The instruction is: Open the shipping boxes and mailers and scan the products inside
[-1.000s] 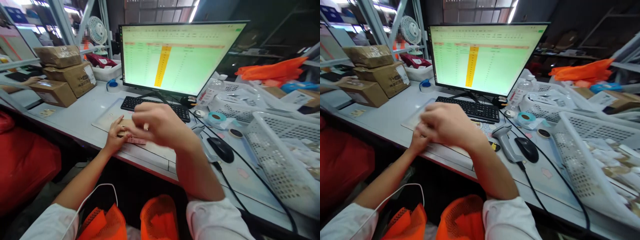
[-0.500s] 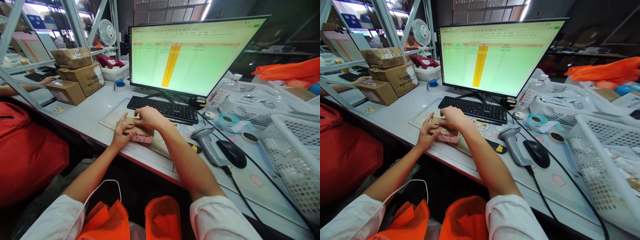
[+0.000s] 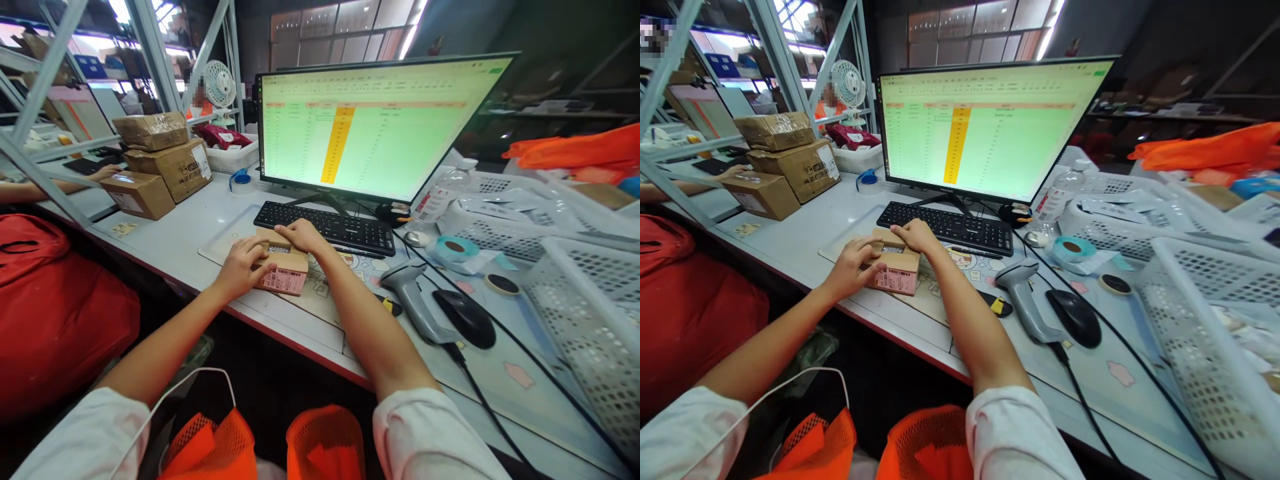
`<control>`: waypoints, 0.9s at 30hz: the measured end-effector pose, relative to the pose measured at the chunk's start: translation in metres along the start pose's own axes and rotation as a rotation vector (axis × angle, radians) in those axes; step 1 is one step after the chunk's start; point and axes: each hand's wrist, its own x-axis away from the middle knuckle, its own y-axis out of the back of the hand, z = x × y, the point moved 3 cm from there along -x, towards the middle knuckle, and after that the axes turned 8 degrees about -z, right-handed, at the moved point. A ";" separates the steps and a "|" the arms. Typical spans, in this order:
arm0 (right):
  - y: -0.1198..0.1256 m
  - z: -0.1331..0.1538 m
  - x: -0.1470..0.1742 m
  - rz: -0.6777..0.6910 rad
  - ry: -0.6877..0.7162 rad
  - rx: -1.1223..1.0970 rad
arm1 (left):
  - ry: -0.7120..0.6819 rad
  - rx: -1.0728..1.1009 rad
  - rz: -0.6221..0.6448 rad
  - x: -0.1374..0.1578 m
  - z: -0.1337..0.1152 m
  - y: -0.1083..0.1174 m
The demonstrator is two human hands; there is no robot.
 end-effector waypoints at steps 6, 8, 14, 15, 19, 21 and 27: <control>-0.002 -0.001 -0.002 0.040 -0.047 -0.103 | -0.091 -0.218 0.281 -0.038 -0.027 0.018; -0.001 0.001 -0.001 0.039 -0.049 -0.104 | -0.155 -0.365 0.205 -0.032 -0.046 0.021; -0.004 0.004 0.000 0.034 -0.051 -0.067 | -0.254 -0.545 0.040 0.031 -0.083 0.021; -0.004 0.004 -0.001 0.033 -0.048 -0.062 | -0.256 -0.515 0.055 0.035 -0.083 0.023; -0.006 0.002 -0.002 0.034 -0.045 -0.055 | -0.147 -0.395 0.267 0.011 -0.067 0.035; -0.007 0.002 -0.003 0.035 -0.037 -0.054 | -0.076 -0.340 0.397 -0.019 -0.054 0.034; -0.007 0.000 -0.003 0.031 -0.013 -0.049 | -0.019 -0.368 0.931 -0.083 -0.031 -0.010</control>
